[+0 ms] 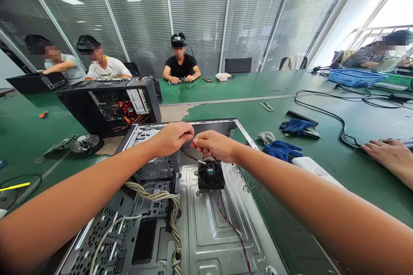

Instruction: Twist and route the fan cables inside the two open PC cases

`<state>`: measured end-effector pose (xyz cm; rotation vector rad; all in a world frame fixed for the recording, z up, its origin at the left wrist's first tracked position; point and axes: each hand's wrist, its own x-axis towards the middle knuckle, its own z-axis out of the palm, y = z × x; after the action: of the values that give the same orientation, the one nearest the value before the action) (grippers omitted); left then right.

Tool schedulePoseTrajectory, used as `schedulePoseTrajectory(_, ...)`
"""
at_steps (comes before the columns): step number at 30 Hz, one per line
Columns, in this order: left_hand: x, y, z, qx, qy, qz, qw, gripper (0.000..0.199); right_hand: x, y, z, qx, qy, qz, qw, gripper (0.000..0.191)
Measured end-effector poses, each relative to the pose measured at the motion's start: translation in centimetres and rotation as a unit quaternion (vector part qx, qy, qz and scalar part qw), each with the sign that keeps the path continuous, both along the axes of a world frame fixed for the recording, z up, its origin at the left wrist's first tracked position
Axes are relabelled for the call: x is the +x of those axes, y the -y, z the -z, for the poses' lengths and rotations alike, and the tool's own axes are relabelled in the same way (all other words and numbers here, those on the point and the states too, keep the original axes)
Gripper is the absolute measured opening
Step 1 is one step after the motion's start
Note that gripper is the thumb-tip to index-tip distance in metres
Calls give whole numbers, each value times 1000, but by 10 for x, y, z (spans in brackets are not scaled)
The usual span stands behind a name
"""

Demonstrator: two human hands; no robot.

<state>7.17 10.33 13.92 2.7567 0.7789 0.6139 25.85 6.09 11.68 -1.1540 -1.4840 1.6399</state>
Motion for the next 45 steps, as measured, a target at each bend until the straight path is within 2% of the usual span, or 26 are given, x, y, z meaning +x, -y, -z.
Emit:
schedulePoseTrajectory(7, -1, -1, -1, 10, -16, 5, 1000, 15, -1, -2, 1, 84, 77, 10, 993, 18)
schedulePoseTrajectory(11, -2, 0, -1, 28, -12, -16, 999, 13, -3, 0, 0, 68, 51, 23, 996, 21)
schedulePoseTrajectory(15, -3, 2, -2, 23, -8, -11, 1000, 8, -3, 2, -2, 40, 15, 26, 999, 23)
schedulePoseTrajectory(19, -4, 2, -4, 11, -9, -8, 1000, 15, -1, 3, -3, 14, -10, 20, 1000, 24)
schedulePoseTrajectory(27, -4, 0, -4, 25, -13, -7, 1000, 9, -2, 2, -4, 22, 15, 23, 999, 20)
schedulePoseTrajectory(34, -4, 0, -4, 10, -8, -5, 1000, 9, -1, 1, -1, 69, 74, 29, 994, 23)
schedulePoseTrajectory(40, -4, 0, -2, 14, -9, -3, 1000, 5, -2, -1, -1, 170, 188, 36, 967, 20)
schedulePoseTrajectory(45, -4, 1, 0, -20, 11, -18, 1000, 8, -3, 1, -5, 210, 208, 31, 955, 23)
